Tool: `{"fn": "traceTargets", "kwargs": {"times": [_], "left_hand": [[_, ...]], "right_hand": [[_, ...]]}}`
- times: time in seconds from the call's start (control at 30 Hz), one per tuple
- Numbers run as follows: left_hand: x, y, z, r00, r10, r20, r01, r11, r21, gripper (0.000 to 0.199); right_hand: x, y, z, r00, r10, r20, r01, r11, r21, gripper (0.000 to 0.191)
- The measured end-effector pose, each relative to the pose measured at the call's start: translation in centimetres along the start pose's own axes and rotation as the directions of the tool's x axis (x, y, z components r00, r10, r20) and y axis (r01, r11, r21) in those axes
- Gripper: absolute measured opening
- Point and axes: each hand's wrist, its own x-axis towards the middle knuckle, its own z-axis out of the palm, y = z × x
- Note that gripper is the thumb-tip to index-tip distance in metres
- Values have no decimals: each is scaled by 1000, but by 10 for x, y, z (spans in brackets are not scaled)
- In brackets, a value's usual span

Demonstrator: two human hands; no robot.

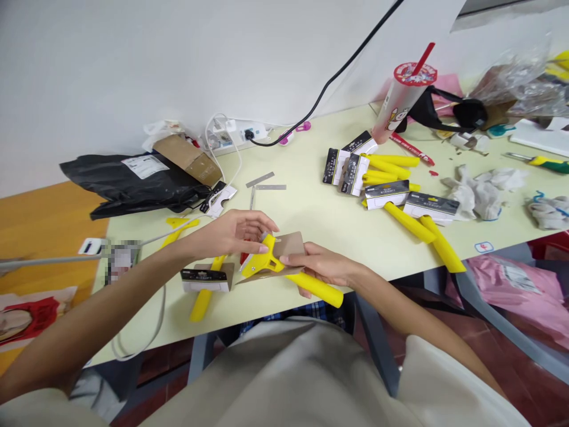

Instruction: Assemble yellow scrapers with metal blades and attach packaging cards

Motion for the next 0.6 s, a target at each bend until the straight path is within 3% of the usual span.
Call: {"fn": "traceTargets", "kwargs": {"times": [0.1,0.17,0.23,0.33,0.43,0.6], "left_hand": [[5,-7,-1,995,-77,-64,70,992,-102,37],[9,-9,-1,989,-97,-110,79,985,-156,35],[13,-8,1,989,-101,-111,78,979,-190,32],[19,-3,8,991,-108,-77,92,978,-185,29],[26,3,13,993,-104,-57,93,980,-174,31],[37,3,12,990,-128,-50,117,975,-189,31]], "right_hand": [[1,8,-6,986,-154,65,154,988,11,80],[1,10,-9,959,-256,125,261,965,-26,88],[2,10,-9,945,-309,110,323,936,-140,77],[4,6,-2,936,-349,-46,314,888,-335,45],[6,2,8,927,-352,-133,277,878,-392,44],[5,-2,16,881,-430,-198,327,856,-400,42]]}}
